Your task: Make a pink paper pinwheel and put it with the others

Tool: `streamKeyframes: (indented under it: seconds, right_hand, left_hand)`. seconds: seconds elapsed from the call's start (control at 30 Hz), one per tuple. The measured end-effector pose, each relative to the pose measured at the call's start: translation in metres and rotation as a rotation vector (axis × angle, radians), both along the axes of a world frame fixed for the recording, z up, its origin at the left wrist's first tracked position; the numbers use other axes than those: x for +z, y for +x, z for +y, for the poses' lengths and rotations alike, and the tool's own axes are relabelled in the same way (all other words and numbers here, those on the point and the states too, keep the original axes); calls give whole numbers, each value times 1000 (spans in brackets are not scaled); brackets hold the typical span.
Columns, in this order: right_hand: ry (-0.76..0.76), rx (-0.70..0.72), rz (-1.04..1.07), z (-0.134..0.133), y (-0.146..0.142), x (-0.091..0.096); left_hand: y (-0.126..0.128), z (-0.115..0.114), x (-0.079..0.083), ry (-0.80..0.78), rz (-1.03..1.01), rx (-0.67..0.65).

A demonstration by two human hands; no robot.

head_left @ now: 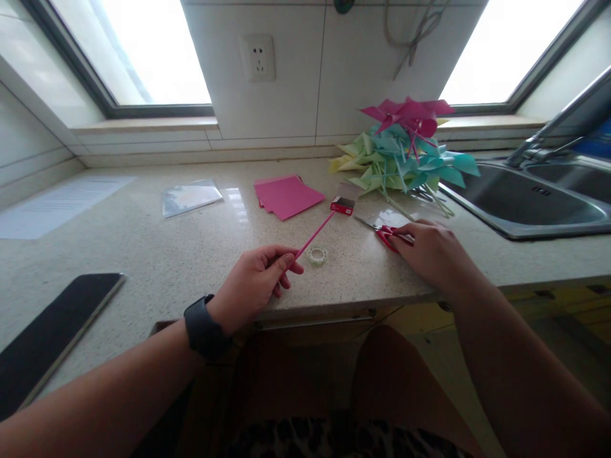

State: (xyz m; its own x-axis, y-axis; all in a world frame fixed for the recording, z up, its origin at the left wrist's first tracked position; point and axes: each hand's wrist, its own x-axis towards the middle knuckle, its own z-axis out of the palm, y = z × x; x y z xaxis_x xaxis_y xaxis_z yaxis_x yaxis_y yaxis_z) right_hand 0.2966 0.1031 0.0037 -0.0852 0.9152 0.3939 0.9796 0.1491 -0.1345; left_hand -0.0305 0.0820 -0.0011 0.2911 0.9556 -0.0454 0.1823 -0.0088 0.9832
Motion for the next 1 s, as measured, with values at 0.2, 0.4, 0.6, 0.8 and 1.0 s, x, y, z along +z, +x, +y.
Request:
streamKeyframes:
  seconds: [0.2, 0.4, 0.6, 0.8, 1.0]
  right_hand:
    - [41, 110, 504, -19, -66, 7]
    - [-306, 411, 994, -26, -138, -1]
    - [-388, 549, 1177, -20, -143, -5]
    - [-415, 528, 1156, -19, -138, -7]
    - [-375, 497, 1139, -17, -136, -10]
  left_hand:
    - [1, -2, -1, 46, -47, 19]
    - [1, -6, 0, 134, -102, 50]
    - [2, -9, 2, 153, -63, 36]
    - [4, -10, 3, 107, -27, -3]
    - [3, -11, 5, 103, 41, 60]
